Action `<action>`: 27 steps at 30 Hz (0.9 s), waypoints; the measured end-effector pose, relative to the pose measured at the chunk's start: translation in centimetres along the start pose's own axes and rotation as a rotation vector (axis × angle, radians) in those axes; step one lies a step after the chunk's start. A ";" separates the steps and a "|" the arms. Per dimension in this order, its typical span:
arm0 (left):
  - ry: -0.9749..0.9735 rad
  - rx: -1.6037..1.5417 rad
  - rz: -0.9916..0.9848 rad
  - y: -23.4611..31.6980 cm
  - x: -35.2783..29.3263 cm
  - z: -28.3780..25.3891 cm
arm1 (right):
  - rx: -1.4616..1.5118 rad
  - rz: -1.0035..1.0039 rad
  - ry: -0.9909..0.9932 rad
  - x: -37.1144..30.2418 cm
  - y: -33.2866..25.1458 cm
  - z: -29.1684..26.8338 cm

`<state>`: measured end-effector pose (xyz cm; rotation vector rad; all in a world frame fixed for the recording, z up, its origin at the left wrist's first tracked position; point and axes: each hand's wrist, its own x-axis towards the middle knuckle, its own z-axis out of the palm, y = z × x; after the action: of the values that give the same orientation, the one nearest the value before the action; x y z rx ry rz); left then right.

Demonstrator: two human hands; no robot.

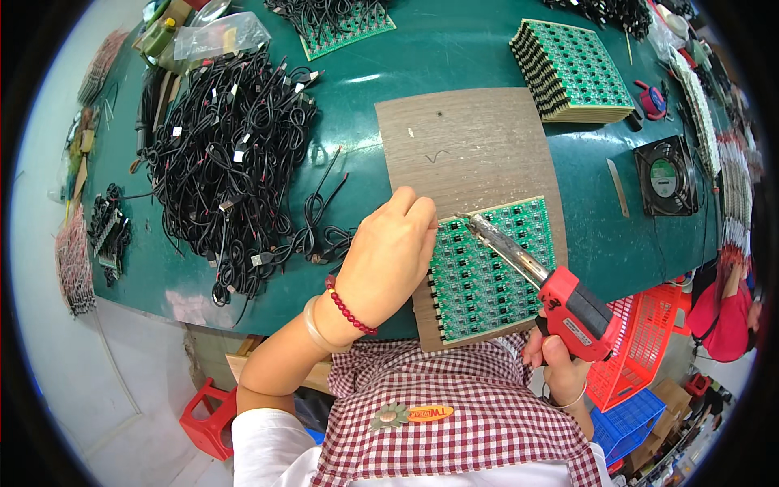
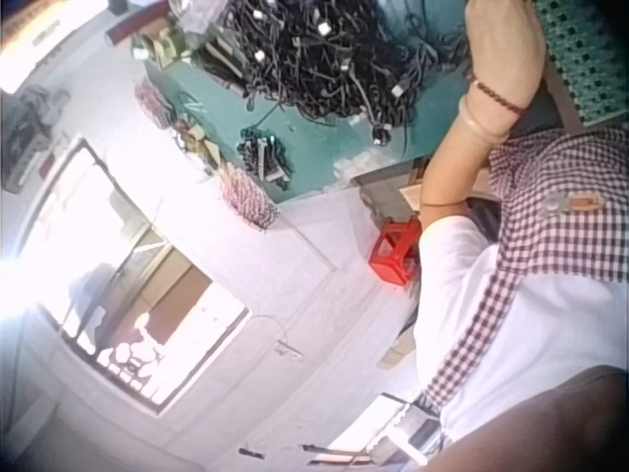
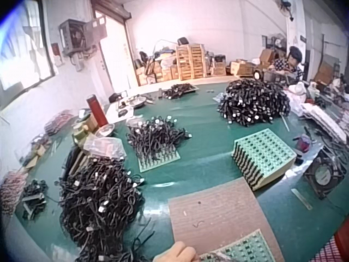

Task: The person solders cables onto a circuit board with a soldering iron, moves the finished board away, positions a new circuit board on a wooden block, and solders cables onto the new board.

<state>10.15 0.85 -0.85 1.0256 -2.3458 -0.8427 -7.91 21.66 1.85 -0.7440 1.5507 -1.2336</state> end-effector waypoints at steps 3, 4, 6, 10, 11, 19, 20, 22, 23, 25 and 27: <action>-0.006 0.010 -0.005 0.1 0.0 0.0 | 0.001 0.007 0.008 -0.1 0.2 0.0; -0.003 0.022 0.001 0.1 0.0 0.0 | 0.005 0.003 0.009 -0.1 0.4 0.0; -0.001 0.034 0.008 0.2 0.0 -0.1 | 0.011 0.000 0.012 0.0 0.5 0.1; -0.035 0.083 -0.045 0.1 0.0 -0.2 | 0.063 -0.068 0.025 0.7 0.4 0.7; -0.045 0.079 -0.058 0.1 -0.1 -0.3 | 0.086 -0.068 0.013 0.8 0.3 0.8; -0.024 -0.025 -0.062 0.3 -0.5 -0.3 | 0.057 0.056 -0.035 0.3 -0.2 0.4; -0.033 -0.016 -0.056 0.2 -0.6 -0.2 | 0.060 0.049 -0.039 0.3 -0.1 0.4; -0.038 -0.006 -0.022 -0.1 -0.6 -0.2 | 0.053 0.069 -0.037 0.2 0.0 0.3; -0.043 0.004 0.012 -0.2 -0.5 -0.2 | 0.047 0.089 -0.035 0.1 0.0 0.2; -0.046 -0.003 0.023 -0.2 -0.4 -0.2 | 0.033 0.088 -0.038 -0.4 0.1 -0.1; -0.047 -0.007 0.031 -0.2 -0.4 -0.3 | 0.019 0.088 -0.045 -0.7 0.2 -0.2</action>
<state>10.72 0.96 -0.84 0.9745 -2.3902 -0.8715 -7.85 22.44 1.90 -0.6801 1.5166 -1.1581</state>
